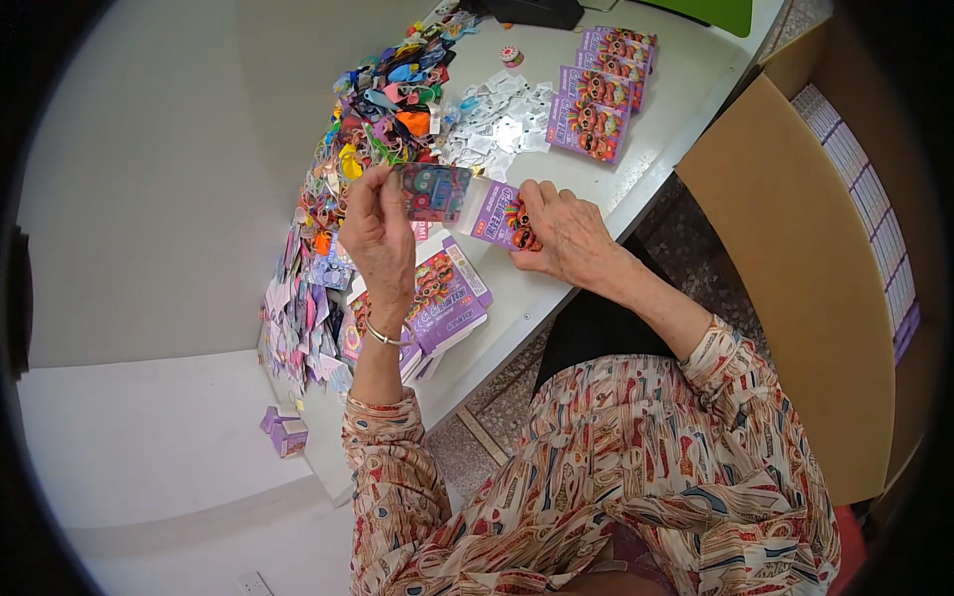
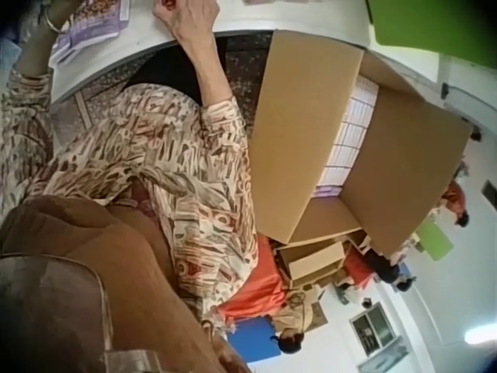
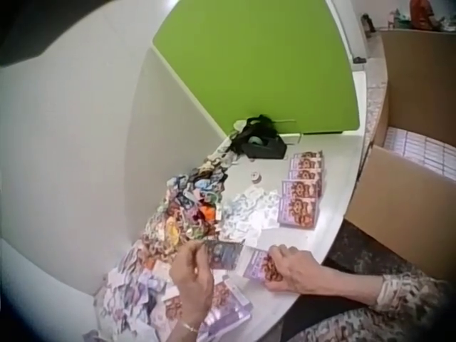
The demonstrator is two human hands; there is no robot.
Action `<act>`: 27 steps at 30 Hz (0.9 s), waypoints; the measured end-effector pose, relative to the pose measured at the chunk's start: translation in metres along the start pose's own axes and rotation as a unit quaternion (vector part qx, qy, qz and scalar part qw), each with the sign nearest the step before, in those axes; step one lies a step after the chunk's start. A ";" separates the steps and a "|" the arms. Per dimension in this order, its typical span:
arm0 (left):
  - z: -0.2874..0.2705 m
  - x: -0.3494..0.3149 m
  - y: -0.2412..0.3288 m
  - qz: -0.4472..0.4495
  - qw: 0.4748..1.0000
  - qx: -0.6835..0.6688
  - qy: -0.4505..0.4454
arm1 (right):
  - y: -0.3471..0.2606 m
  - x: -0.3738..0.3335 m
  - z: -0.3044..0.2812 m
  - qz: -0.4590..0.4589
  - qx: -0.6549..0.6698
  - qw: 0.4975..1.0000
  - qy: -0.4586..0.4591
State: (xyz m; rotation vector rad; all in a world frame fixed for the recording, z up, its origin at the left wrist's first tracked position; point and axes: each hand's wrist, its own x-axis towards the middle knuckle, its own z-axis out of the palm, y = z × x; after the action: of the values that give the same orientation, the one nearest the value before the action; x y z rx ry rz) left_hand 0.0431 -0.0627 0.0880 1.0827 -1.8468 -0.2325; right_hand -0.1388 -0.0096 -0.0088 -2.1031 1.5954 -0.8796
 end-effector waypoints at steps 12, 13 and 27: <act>0.001 -0.025 -0.003 0.012 0.998 0.047 -0.048 | -0.001 -0.005 -0.008 0.018 -0.028 0.999 -0.003; 0.002 -0.025 -0.005 0.017 0.998 0.047 -0.049 | -0.001 -0.005 -0.007 0.017 -0.028 0.999 -0.003; -0.001 -0.021 0.011 0.079 0.991 0.096 -0.047 | 0.004 -0.006 -0.013 0.022 -0.003 1.000 -0.002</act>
State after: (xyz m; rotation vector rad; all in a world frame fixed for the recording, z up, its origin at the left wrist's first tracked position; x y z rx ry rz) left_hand 0.0409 -0.0404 0.0818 1.0621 -2.0612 -0.0128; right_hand -0.1514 -0.0045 -0.0032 -2.0651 1.6380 -0.8570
